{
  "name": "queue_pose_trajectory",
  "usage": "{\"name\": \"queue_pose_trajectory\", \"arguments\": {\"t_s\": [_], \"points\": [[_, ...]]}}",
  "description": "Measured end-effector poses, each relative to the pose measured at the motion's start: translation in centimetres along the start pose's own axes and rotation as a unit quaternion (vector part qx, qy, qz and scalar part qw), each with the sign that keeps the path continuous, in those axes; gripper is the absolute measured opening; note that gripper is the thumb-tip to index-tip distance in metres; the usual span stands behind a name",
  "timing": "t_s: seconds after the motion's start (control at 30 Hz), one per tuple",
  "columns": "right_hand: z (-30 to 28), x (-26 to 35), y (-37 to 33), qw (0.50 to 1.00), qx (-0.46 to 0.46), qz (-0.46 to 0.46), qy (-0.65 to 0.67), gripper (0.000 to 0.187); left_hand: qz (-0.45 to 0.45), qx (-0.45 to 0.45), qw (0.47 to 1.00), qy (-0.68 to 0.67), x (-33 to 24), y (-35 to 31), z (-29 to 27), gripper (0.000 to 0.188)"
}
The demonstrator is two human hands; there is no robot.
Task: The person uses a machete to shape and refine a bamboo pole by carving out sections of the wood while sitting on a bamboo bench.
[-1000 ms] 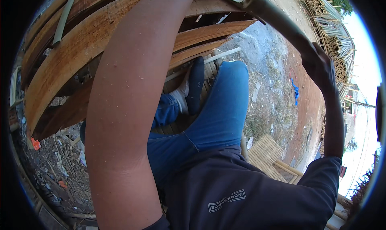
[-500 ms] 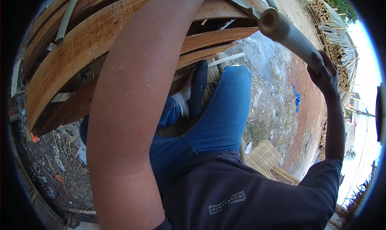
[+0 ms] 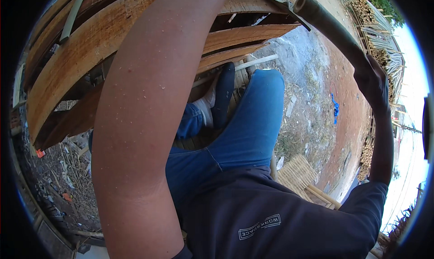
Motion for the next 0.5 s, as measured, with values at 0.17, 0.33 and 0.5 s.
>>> {"name": "queue_pose_trajectory", "arguments": {"t_s": [0.17,0.33,0.5], "points": [[-0.7,1.9,0.3,0.999,0.037,0.007,-0.025,0.062,0.003,-0.019,1.000,0.001,-0.1,-0.4,0.6,0.071],[-1.1,1.5,-0.7,0.998,0.028,0.014,-0.055,0.055,-0.002,-0.024,1.000,-0.002,0.0,-0.1,0.9,0.070],[-0.2,0.7,-0.1,0.993,0.095,0.040,-0.058,0.054,0.015,-0.012,1.000,0.024,0.0,-0.3,1.1,0.069]]}}
Point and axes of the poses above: each hand's wrist, its own y-axis towards the middle knuckle, its own z-axis out of the palm, x = y × z, the point moved 3 cm from there along y, towards the middle knuckle
